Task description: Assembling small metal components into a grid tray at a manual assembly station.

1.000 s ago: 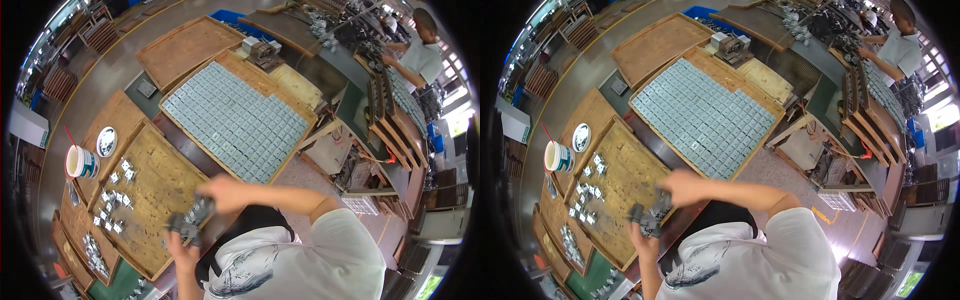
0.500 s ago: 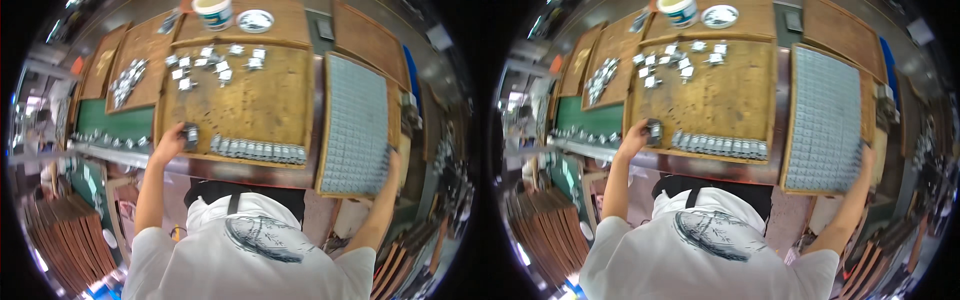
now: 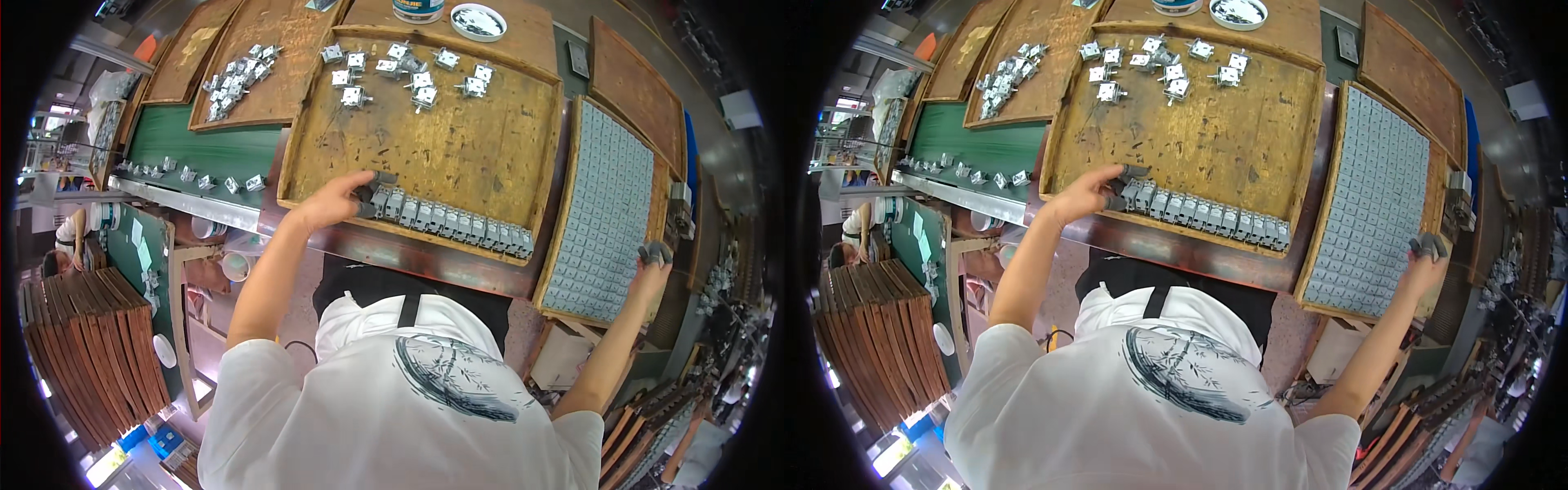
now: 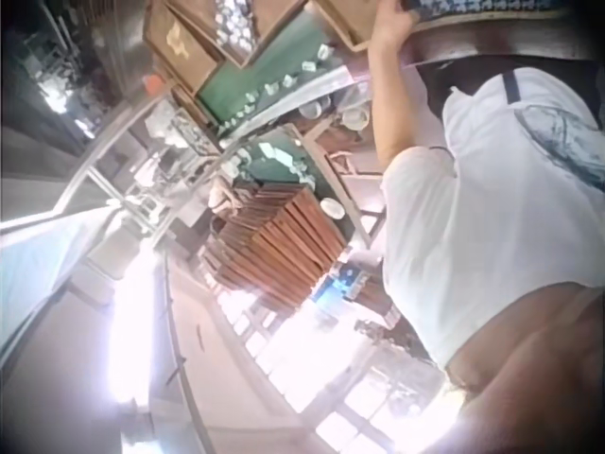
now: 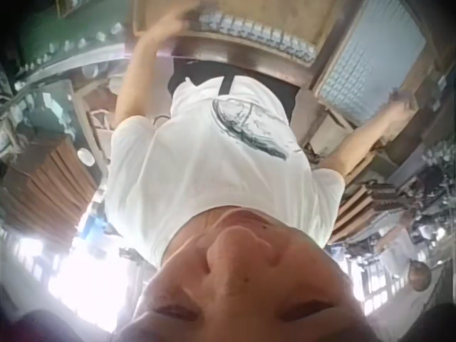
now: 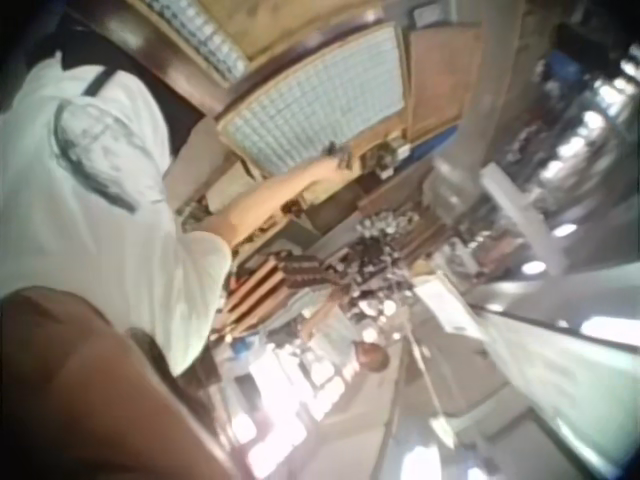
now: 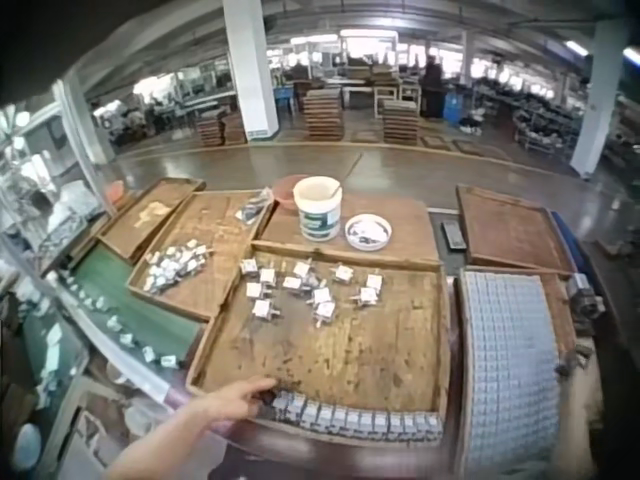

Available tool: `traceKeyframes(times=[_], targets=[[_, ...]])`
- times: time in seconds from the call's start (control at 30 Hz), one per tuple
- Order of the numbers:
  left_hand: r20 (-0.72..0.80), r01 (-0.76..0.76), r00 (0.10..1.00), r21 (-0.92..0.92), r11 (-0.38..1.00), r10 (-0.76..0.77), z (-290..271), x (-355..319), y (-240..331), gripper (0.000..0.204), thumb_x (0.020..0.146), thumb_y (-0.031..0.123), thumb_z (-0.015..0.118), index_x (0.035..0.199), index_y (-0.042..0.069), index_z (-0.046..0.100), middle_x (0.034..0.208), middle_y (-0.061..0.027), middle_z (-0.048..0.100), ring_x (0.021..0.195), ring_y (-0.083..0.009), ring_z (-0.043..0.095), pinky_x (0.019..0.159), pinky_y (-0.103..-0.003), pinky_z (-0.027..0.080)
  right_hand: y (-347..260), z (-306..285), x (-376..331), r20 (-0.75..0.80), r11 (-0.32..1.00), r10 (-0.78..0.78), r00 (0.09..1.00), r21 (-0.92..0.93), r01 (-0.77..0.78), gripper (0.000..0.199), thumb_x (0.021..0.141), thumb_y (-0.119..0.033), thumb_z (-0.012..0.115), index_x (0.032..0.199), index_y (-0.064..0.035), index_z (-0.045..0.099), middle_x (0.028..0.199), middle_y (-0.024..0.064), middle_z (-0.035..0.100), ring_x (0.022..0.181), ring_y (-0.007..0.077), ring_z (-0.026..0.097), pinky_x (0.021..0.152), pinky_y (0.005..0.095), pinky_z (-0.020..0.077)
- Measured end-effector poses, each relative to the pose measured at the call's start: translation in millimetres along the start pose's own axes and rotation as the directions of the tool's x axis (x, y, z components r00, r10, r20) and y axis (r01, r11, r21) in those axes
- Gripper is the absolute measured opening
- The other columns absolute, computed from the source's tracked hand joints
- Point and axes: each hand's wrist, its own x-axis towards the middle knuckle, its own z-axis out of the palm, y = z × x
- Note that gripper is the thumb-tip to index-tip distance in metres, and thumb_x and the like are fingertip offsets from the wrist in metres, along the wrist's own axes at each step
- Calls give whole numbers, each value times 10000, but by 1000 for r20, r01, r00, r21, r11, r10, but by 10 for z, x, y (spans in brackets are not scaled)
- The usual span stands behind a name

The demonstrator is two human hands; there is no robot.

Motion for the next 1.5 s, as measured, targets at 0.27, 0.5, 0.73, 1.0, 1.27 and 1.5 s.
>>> traceKeyframes(times=[0.27,0.5,0.73,1.0,1.27,1.5], targets=[[133,-318,945,166,933,299,-51,224,-323,520,740,-72,542,1244,43,603,1195,-139,508,1144,-301,515,988,-321,396,-135,419,-816,342,938,87,936,290,-193,309,933,-77,591,1234,-6,570,1083,108,653,849,191,650,730,302,532],[176,-244,963,253,936,204,-58,97,5,562,736,-136,510,1270,28,568,1259,-135,478,1273,-259,453,1006,-285,387,-251,918,-1368,488,946,53,871,255,-200,327,908,4,595,1233,22,566,1107,126,648,926,199,652,742,320,558],[159,-229,969,266,937,191,-57,-56,164,596,733,-90,524,1319,22,519,1433,-138,413,1195,-239,495,937,-288,431,-228,1148,-1601,546,976,80,834,129,-178,272,903,4,577,1173,35,589,1047,125,658,793,198,663,677,306,560],[-852,427,497,407,808,167,-883,-515,-203,355,791,168,601,1138,99,581,938,-207,686,869,-377,667,746,-452,523,-509,923,-1705,590,978,16,807,157,-134,272,888,-26,628,1155,19,610,1085,111,662,819,189,675,663,289,573],[-910,720,411,290,631,-50,-1132,-522,-609,330,763,246,591,1065,147,682,1017,-211,682,1002,-395,640,849,-464,513,-676,1309,-2050,617,970,-3,787,194,-148,278,900,-23,621,1171,33,605,1078,128,663,811,183,666,649,291,562],[-881,119,474,52,992,-10,-937,-638,-661,358,799,71,618,1156,79,633,930,-114,687,846,-243,675,735,-337,545,-864,1480,-2432,637,962,-32,770,228,-148,290,889,-37,637,1173,10,607,972,76,662,794,166,656,658,289,546]])
